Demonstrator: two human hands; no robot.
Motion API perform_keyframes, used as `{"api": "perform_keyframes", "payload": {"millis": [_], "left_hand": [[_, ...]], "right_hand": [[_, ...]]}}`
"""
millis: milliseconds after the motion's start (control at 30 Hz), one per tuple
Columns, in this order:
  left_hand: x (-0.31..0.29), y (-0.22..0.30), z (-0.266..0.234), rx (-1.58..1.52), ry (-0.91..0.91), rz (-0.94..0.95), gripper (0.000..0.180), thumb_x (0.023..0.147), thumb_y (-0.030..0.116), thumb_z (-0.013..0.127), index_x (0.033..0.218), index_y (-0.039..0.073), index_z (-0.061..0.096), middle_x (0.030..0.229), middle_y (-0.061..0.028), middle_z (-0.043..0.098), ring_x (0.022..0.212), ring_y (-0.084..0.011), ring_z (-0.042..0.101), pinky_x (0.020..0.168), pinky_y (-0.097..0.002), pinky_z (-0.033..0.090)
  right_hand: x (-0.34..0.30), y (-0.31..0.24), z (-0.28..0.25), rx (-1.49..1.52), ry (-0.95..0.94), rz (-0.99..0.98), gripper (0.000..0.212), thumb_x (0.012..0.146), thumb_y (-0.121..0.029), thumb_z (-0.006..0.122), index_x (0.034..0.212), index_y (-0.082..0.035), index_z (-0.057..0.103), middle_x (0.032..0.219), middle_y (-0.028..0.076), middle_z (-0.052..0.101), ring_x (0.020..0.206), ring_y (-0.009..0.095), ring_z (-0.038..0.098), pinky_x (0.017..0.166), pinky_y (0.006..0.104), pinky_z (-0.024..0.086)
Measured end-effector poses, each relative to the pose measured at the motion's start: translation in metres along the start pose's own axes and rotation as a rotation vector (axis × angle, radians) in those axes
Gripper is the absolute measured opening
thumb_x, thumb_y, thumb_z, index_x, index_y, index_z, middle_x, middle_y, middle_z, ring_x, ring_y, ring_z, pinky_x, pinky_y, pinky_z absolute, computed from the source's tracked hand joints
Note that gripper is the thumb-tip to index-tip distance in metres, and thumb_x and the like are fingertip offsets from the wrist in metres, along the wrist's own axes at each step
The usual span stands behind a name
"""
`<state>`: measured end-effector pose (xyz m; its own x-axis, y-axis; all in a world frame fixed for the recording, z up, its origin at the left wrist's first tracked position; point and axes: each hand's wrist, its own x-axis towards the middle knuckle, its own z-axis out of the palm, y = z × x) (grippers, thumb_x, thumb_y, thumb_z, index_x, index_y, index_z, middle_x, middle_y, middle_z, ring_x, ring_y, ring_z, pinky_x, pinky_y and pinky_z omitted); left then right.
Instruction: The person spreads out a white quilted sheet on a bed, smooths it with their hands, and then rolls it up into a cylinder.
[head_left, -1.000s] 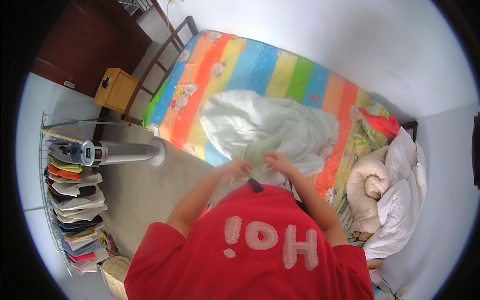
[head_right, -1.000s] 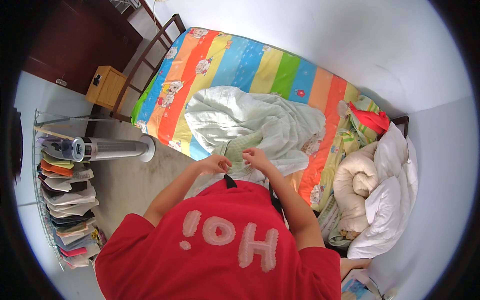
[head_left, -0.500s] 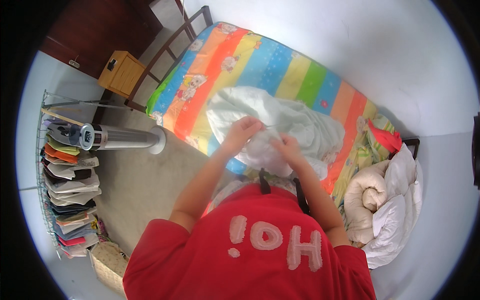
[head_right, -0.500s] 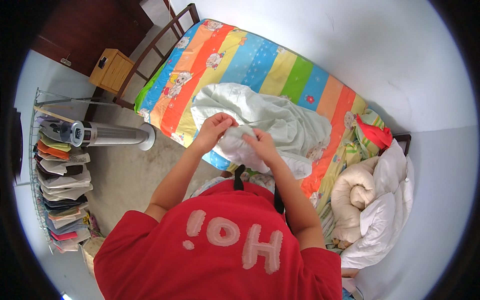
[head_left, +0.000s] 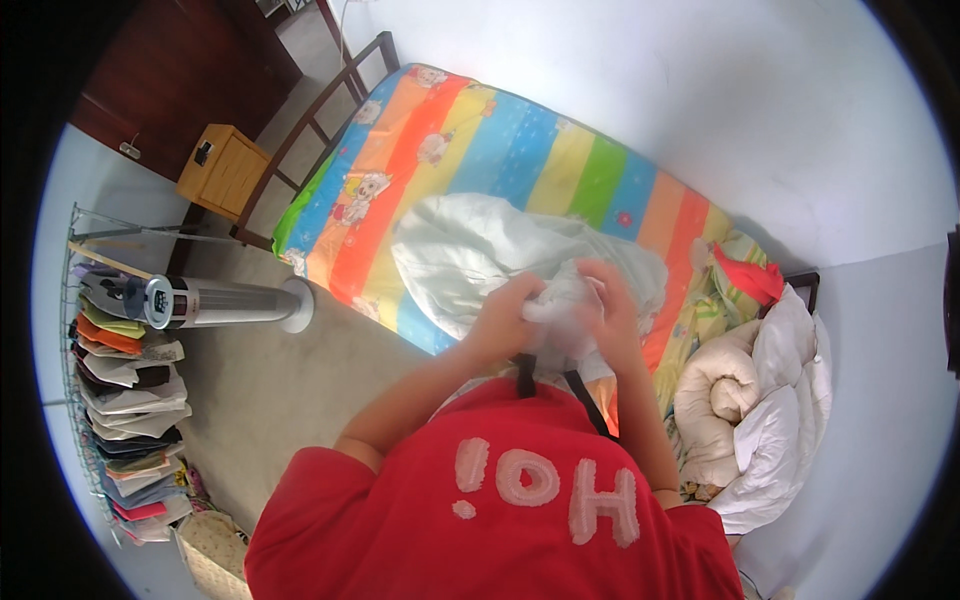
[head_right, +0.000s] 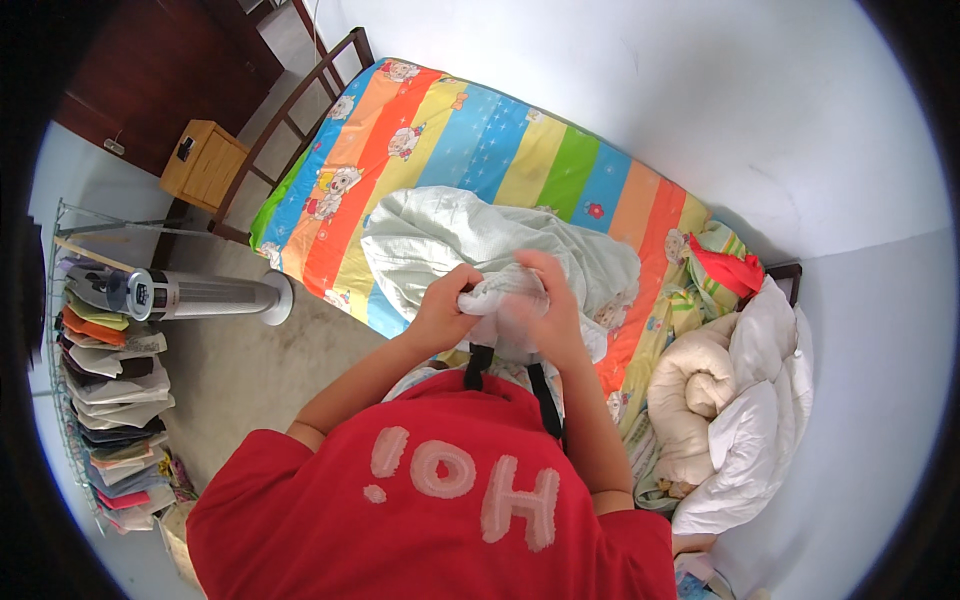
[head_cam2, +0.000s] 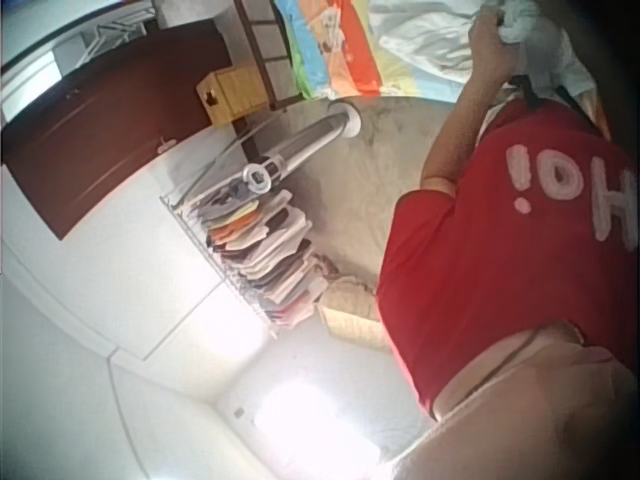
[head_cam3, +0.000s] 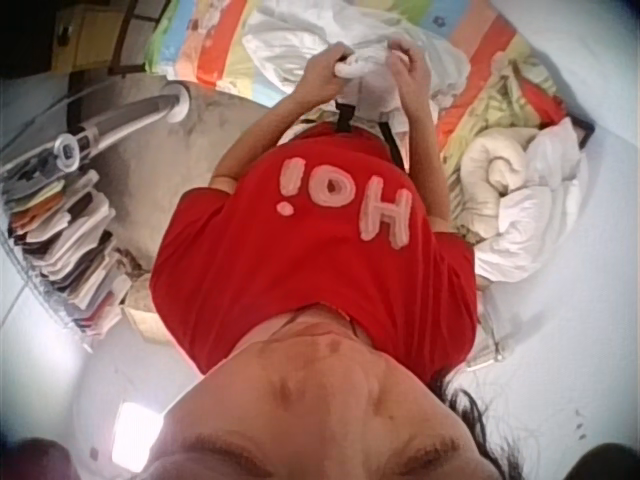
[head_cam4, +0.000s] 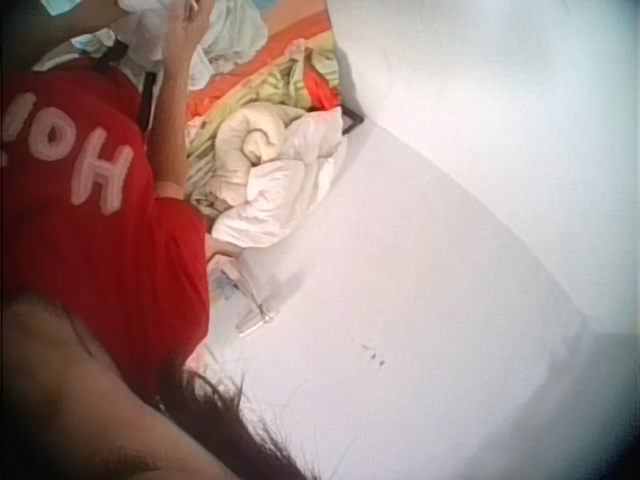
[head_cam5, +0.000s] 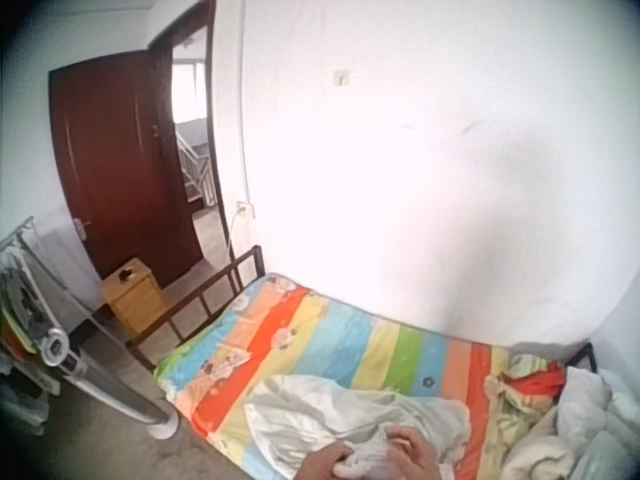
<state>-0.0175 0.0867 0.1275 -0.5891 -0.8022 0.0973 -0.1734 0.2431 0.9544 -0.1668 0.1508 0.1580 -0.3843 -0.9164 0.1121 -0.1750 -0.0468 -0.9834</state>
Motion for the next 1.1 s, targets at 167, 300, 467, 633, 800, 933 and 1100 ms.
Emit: {"api": "perform_keyframes", "payload": {"millis": [167,300,467,633,800,933,1100], "left_hand": [[0.013,-0.002,0.018,-0.068,-0.061,0.014,0.032,0.065,0.007,0.071,0.090,0.005,0.052,0.082,-0.0100,0.055,0.072,-0.0222,0.055,0.066,-0.0313,0.044],[0.024,-0.019,0.034,0.108,-0.163,0.186,0.037,0.063,0.010,0.073,0.095,0.007,0.054,0.089,-0.0108,0.056,0.081,-0.0276,0.056,0.070,-0.0338,0.045],[0.021,-0.082,0.048,0.191,-0.099,0.180,0.036,0.065,0.011,0.071,0.098,0.008,0.056,0.094,-0.0143,0.056,0.090,-0.0344,0.052,0.077,-0.0394,0.042],[0.019,-0.121,0.022,0.306,-0.235,-0.018,0.030,0.071,0.014,0.066,0.098,0.004,0.059,0.093,-0.0158,0.058,0.088,-0.0337,0.054,0.076,-0.0371,0.043],[0.042,-0.124,-0.042,0.333,-0.360,-0.064,0.016,0.084,0.013,0.055,0.089,-0.002,0.059,0.080,-0.0077,0.058,0.078,-0.0177,0.054,0.071,-0.0285,0.043],[0.040,-0.043,-0.070,0.378,0.172,0.276,0.011,0.083,0.001,0.049,0.089,-0.001,0.059,0.081,-0.0124,0.056,0.078,-0.0219,0.055,0.071,-0.0295,0.043],[0.023,0.022,-0.073,0.311,0.230,0.484,0.015,0.080,-0.004,0.051,0.090,0.000,0.061,0.088,-0.0123,0.058,0.084,-0.0246,0.055,0.074,-0.0301,0.043]], "right_hand": [[-0.001,-0.020,-0.017,-0.368,-0.208,-0.148,0.019,0.077,-0.007,0.064,0.095,-0.003,0.060,0.086,0.006,0.061,0.082,0.019,0.059,0.071,0.0269,0.046],[-0.006,-0.045,-0.056,-0.225,0.097,-0.104,0.013,0.078,-0.004,0.062,0.091,-0.002,0.059,0.084,0.004,0.060,0.079,0.010,0.056,0.068,0.0233,0.044],[-0.016,-0.074,-0.117,0.118,0.437,-0.253,0.011,0.089,-0.013,0.048,0.095,-0.004,0.050,0.086,0.008,0.057,0.079,0.014,0.055,0.071,0.0276,0.047],[-0.026,-0.075,-0.192,0.290,0.719,-0.286,0.017,0.093,-0.021,0.045,0.101,-0.006,0.047,0.096,0.007,0.055,0.086,0.018,0.056,0.077,0.0321,0.049],[-0.022,-0.018,-0.254,0.443,0.862,-0.238,0.019,0.092,-0.020,0.046,0.106,-0.006,0.047,0.103,0.008,0.054,0.093,0.020,0.055,0.083,0.0334,0.048],[-0.034,0.034,-0.271,0.365,1.003,-0.113,0.018,0.091,-0.016,0.048,0.105,-0.006,0.051,0.098,0.006,0.057,0.092,0.021,0.054,0.081,0.0337,0.045],[-0.049,0.081,-0.255,-0.985,0.998,-0.144,0.013,0.081,-0.011,0.054,0.086,0.001,0.058,0.083,0.012,0.057,0.079,0.024,0.054,0.075,0.0342,0.042]]}}
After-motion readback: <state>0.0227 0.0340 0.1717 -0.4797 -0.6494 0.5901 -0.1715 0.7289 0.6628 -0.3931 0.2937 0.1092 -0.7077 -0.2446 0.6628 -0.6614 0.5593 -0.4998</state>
